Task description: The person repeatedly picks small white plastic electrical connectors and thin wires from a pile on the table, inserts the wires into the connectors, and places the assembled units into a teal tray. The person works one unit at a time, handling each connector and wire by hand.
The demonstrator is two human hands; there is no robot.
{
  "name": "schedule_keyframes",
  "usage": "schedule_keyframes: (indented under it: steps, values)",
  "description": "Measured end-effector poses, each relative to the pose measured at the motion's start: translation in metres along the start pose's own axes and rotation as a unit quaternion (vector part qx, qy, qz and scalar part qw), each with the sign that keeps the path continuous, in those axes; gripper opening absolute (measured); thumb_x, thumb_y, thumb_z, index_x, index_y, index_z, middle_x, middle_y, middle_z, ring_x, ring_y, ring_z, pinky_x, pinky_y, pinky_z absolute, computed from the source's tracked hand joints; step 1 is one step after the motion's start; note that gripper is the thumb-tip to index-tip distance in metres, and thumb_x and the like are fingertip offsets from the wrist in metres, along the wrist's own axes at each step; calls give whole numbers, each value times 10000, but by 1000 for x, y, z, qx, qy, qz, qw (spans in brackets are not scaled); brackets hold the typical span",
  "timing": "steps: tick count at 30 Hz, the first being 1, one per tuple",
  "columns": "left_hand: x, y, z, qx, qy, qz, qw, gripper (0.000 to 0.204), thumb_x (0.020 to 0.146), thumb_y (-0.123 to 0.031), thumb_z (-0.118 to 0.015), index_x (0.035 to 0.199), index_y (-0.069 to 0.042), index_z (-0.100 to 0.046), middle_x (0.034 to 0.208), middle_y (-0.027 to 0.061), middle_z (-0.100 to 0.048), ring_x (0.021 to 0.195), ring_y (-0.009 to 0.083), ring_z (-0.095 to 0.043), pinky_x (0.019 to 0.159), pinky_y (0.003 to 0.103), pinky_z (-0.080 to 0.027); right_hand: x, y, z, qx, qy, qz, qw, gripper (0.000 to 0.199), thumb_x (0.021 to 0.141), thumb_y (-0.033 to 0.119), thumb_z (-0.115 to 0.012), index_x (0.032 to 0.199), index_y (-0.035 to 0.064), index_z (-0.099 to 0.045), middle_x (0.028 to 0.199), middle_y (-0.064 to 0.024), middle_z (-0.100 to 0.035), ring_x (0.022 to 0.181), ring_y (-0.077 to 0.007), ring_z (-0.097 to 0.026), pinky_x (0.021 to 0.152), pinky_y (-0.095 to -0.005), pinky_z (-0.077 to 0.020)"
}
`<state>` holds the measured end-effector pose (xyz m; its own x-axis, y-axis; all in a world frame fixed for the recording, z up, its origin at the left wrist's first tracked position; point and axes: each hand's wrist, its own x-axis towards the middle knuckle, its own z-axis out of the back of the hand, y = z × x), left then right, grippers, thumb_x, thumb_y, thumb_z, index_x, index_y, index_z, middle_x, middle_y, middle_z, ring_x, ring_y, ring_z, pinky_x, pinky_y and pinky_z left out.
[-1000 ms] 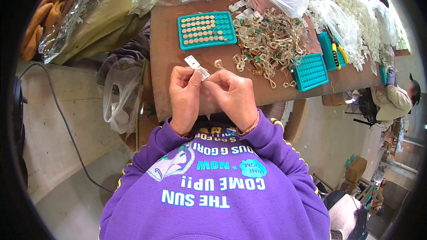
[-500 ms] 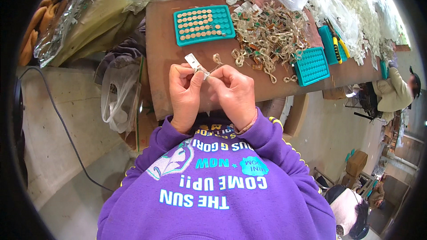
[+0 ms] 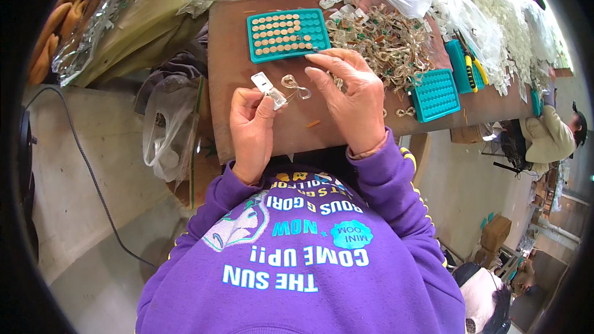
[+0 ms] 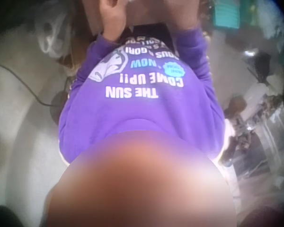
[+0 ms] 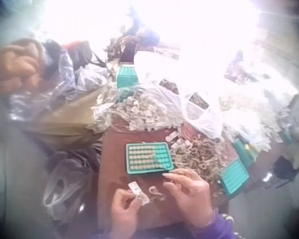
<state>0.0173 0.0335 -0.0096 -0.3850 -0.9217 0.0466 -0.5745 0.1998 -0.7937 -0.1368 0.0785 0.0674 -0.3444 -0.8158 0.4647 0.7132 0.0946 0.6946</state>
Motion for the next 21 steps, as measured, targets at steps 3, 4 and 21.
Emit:
schedule_keyframes:
  steps: [3,4,21]
  values:
    - [0,0,1,-19,4,17,1000,138,949,-43,-620,1003,-53,-493,1008,60,-610,901,115,-603,832,280,-507,-3,8,0,111,80,-79,987,223,790,87,-781,984,8,-705,906,-97,-688,760,-141,-669,647,-267,-531]
    - [0,0,0,-24,2,22,999,154,938,-44,-636,994,-53,-493,998,57,-606,901,110,-598,830,270,-497,-6,11,0,138,124,-109,977,224,785,92,-785,971,1,-700,893,-97,-686,750,-138,-666,644,-270,-532]
    - [-1,-6,-12,-169,-69,110,977,101,974,-62,-588,1005,-37,-495,1004,111,-659,940,194,-645,877,333,-514,-71,-6,-31,389,44,-241,888,79,908,-56,-611,947,10,-592,900,-56,-639,863,-146,-659,785,-269,-529]
